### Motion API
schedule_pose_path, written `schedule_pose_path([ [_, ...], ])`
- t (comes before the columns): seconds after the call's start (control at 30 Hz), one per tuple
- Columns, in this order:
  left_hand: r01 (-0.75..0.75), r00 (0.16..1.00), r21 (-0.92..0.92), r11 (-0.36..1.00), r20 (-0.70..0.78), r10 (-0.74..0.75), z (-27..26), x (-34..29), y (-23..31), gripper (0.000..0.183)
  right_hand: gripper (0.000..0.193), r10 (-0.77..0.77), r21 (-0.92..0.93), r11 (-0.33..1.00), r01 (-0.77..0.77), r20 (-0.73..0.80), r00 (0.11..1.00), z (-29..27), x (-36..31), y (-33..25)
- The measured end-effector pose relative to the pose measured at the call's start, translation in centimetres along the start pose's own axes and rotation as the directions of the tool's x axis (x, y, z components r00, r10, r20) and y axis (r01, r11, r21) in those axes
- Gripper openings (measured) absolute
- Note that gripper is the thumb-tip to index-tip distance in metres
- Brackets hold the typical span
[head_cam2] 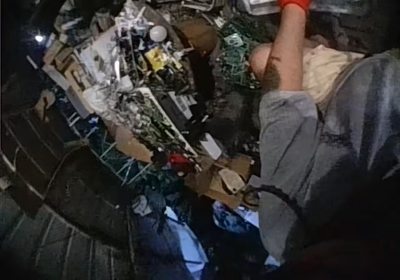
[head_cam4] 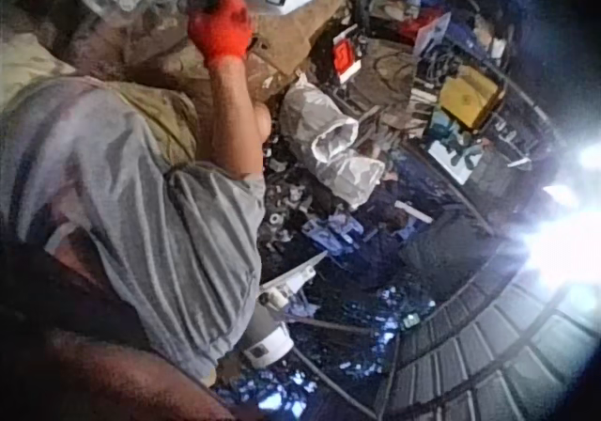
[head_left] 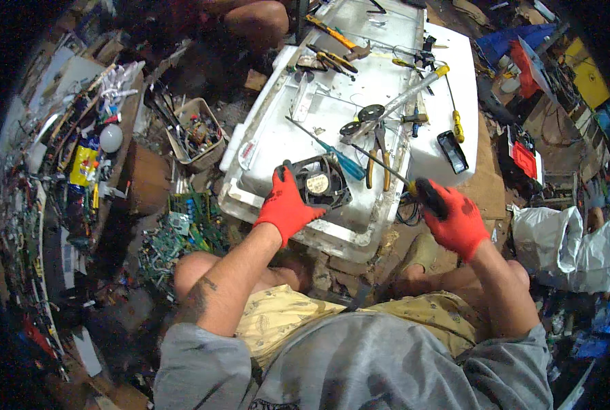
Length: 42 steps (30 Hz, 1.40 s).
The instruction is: The person disassembles a computer fan using a screwdriver. They remove screws from the fan housing, separate the fan blade from the frame, and set the components aside on a white work surface.
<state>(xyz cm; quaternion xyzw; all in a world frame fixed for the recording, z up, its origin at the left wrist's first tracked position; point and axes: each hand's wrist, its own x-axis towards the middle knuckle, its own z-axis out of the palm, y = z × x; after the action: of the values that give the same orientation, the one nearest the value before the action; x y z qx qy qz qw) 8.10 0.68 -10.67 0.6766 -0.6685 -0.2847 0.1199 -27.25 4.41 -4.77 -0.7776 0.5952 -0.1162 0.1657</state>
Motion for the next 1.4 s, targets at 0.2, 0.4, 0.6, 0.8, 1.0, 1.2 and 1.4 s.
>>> schedule_pose_path([
  [0.2,0.038,0.999,0.217,0.975,0.000,-0.039,-0.7,0.0,1.4,0.118,0.048,0.363,0.712,0.400,-0.576,0.454,0.814,-1.6,-1.8,-0.7],
  [0.4,-0.225,0.953,0.166,0.960,-0.166,0.252,-0.6,2.2,3.4,0.093,0.053,0.189,0.473,0.858,-0.197,0.065,0.980,-0.6,-0.3,-1.1],
  [0.6,-0.473,0.827,0.392,0.789,-0.110,0.551,0.2,8.7,5.6,0.053,0.046,0.102,0.054,0.994,-0.099,-0.060,0.993,0.0,-0.2,-3.2],
  [0.8,-0.447,0.870,0.501,0.741,0.050,0.491,2.0,13.7,7.3,0.041,0.048,0.110,-0.027,0.994,-0.111,-0.015,0.994,-1.2,0.8,-3.9],
  [1.0,-0.435,0.877,0.449,0.780,0.017,0.480,2.3,15.8,6.4,0.042,0.045,0.118,0.016,0.993,-0.117,-0.060,0.991,-2.9,0.2,-3.2],
  [1.2,-0.286,0.929,0.217,0.933,-0.174,0.325,0.5,17.4,5.4,0.037,0.048,0.201,0.351,0.924,-0.154,-0.102,0.974,-4.6,-2.1,-1.7],
  [1.4,-0.194,0.980,0.317,0.928,0.021,0.197,-6.3,11.1,4.1,0.079,0.056,0.173,0.700,0.692,-0.177,0.078,0.982,-2.2,-3.4,-1.3],
])
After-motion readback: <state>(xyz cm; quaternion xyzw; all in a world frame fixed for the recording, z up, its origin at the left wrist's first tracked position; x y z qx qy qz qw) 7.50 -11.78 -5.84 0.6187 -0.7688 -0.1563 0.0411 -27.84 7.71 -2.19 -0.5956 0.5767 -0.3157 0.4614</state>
